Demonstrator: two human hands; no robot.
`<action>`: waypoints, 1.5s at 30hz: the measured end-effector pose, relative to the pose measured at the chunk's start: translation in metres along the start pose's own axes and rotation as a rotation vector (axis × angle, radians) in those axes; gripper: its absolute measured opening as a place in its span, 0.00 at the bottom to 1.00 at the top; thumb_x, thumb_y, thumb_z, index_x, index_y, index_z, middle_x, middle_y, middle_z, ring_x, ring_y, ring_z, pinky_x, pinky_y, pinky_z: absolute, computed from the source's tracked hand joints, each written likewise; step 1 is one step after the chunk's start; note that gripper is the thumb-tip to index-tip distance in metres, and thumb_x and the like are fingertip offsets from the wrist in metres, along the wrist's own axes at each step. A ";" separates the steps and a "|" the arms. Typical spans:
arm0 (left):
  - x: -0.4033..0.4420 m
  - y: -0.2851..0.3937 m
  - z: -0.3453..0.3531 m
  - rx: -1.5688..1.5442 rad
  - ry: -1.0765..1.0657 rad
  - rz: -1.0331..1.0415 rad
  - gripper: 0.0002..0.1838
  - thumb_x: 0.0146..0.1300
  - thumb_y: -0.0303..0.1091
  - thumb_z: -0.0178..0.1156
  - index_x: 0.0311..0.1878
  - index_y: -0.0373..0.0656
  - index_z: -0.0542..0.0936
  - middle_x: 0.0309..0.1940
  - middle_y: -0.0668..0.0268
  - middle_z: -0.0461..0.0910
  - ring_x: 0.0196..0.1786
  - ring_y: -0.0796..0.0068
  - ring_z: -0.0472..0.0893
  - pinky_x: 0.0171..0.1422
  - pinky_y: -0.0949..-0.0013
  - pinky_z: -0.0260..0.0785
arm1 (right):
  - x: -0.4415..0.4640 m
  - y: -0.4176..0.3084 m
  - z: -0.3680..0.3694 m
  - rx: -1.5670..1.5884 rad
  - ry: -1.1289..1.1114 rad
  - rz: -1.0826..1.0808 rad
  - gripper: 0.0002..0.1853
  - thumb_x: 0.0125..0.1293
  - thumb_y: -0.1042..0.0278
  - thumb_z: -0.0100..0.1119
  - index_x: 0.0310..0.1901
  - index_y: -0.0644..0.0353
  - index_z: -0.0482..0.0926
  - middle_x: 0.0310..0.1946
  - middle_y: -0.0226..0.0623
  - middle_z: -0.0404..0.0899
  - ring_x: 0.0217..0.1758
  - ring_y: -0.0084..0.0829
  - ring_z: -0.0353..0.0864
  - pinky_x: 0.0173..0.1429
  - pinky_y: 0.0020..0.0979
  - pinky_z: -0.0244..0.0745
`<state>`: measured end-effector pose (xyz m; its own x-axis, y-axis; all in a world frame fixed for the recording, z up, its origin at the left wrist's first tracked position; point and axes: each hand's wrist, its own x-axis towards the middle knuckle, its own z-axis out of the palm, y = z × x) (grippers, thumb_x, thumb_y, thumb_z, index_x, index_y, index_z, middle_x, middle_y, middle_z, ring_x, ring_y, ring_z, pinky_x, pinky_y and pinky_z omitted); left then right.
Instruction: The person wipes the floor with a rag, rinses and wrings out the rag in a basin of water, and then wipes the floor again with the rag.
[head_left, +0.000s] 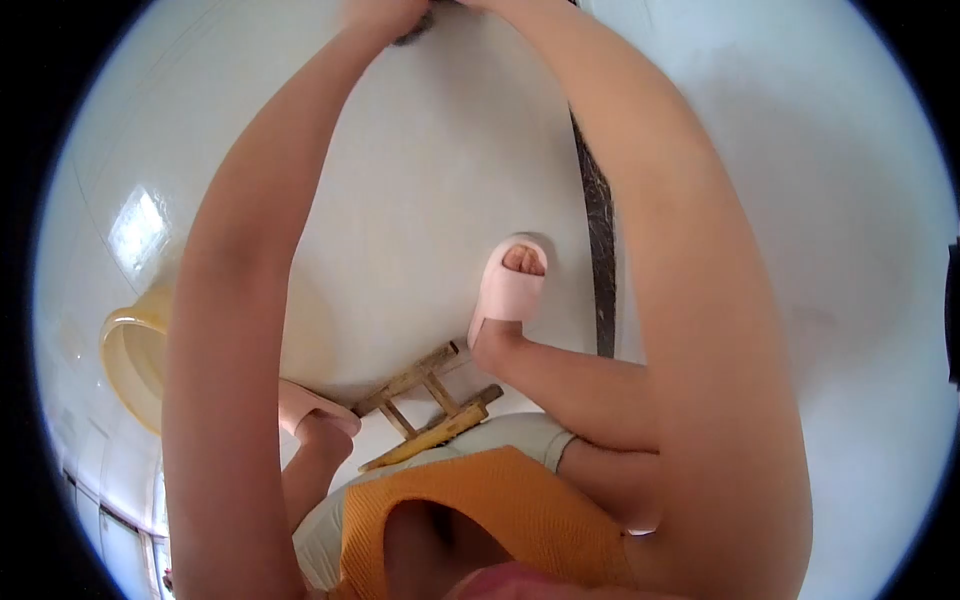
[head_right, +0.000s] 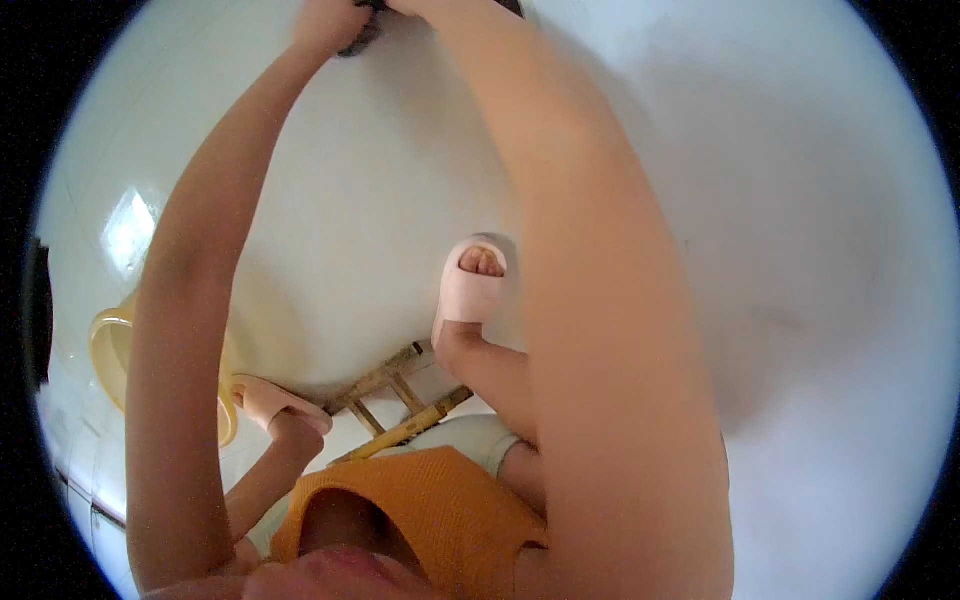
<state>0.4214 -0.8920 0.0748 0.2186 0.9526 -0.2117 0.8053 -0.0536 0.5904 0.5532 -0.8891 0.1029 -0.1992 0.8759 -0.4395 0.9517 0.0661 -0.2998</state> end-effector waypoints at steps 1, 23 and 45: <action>-0.008 0.007 0.004 0.008 -0.048 0.131 0.16 0.59 0.33 0.59 0.50 0.40 0.80 0.57 0.48 0.70 0.55 0.47 0.75 0.59 0.53 0.72 | -0.022 0.002 -0.020 -0.062 -0.027 0.005 0.16 0.70 0.71 0.46 0.57 0.61 0.70 0.61 0.54 0.71 0.59 0.51 0.75 0.60 0.45 0.72; -0.213 0.010 0.125 0.270 -0.718 0.958 0.16 0.43 0.29 0.64 0.38 0.53 0.87 0.39 0.61 0.81 0.50 0.54 0.75 0.50 0.55 0.72 | -0.312 -0.054 0.222 0.637 0.567 0.693 0.28 0.47 0.70 0.75 0.45 0.68 0.68 0.41 0.55 0.79 0.48 0.53 0.80 0.50 0.44 0.75; -0.319 -0.034 0.153 -0.136 0.162 -0.021 0.35 0.55 0.33 0.62 0.67 0.40 0.64 0.55 0.46 0.70 0.58 0.43 0.64 0.63 0.54 0.62 | -0.200 -0.016 0.210 0.288 0.027 -0.098 0.11 0.60 0.64 0.55 0.44 0.50 0.80 0.42 0.38 0.80 0.48 0.45 0.79 0.51 0.41 0.74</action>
<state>0.4088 -1.2396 0.0035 0.1019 0.9894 -0.1035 0.7246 -0.0025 0.6891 0.5290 -1.1657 0.0182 -0.2771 0.8846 -0.3750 0.8220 0.0161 -0.5693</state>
